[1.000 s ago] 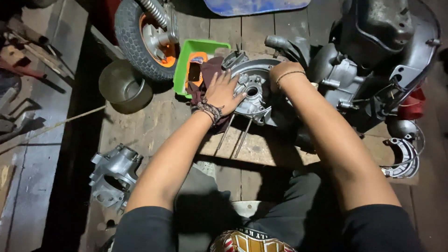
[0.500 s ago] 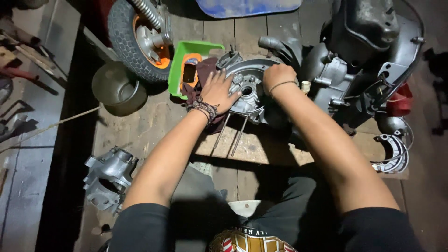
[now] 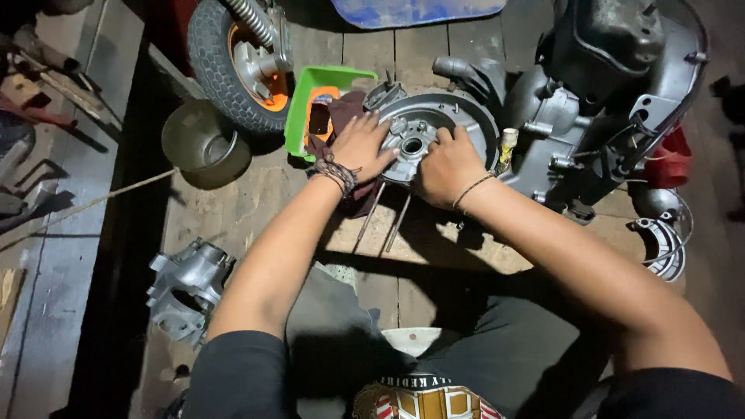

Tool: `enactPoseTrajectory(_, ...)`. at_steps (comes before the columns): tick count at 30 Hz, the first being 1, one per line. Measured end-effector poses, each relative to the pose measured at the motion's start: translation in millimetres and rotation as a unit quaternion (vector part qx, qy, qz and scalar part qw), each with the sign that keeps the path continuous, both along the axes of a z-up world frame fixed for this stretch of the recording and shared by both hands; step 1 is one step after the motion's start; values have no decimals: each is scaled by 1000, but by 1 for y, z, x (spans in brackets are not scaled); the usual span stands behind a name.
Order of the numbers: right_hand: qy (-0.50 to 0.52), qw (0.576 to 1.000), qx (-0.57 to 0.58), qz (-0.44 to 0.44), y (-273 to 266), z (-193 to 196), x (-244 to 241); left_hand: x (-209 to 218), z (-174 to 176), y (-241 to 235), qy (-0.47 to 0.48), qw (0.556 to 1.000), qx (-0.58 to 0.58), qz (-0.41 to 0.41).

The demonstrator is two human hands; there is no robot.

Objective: Cleaning the internal casing of a motorcycle engine and installing internal components

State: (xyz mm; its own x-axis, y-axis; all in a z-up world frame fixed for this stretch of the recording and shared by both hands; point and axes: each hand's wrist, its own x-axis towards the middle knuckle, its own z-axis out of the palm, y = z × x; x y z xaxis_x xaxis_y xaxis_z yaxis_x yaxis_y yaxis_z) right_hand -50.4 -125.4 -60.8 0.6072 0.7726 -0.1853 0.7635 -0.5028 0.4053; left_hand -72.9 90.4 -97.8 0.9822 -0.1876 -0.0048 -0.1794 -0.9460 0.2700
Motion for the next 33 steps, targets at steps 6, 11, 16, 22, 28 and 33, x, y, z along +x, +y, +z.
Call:
enactPoseTrajectory(6,126,990,56,-30,-6,17,10,-11,44,18,9,1000,27,-5)
enactPoseTrajectory(11,181,977,111,-21,-4,32,6,-5,34,26,127,989,70,17)
enactPoseTrajectory(16,329,889,302,-98,-21,49,35,1,15,35,55,983,174,-32)
enactPoseTrajectory(22,247,898,360,-45,-28,51,40,2,12,43,84,980,180,30)
enactPoseTrajectory(28,272,895,345,-78,-27,46,37,-19,25,48,90,961,30,261)
enactPoseTrajectory(33,238,914,316,-92,-25,14,52,-17,32,53,110,941,-85,310)
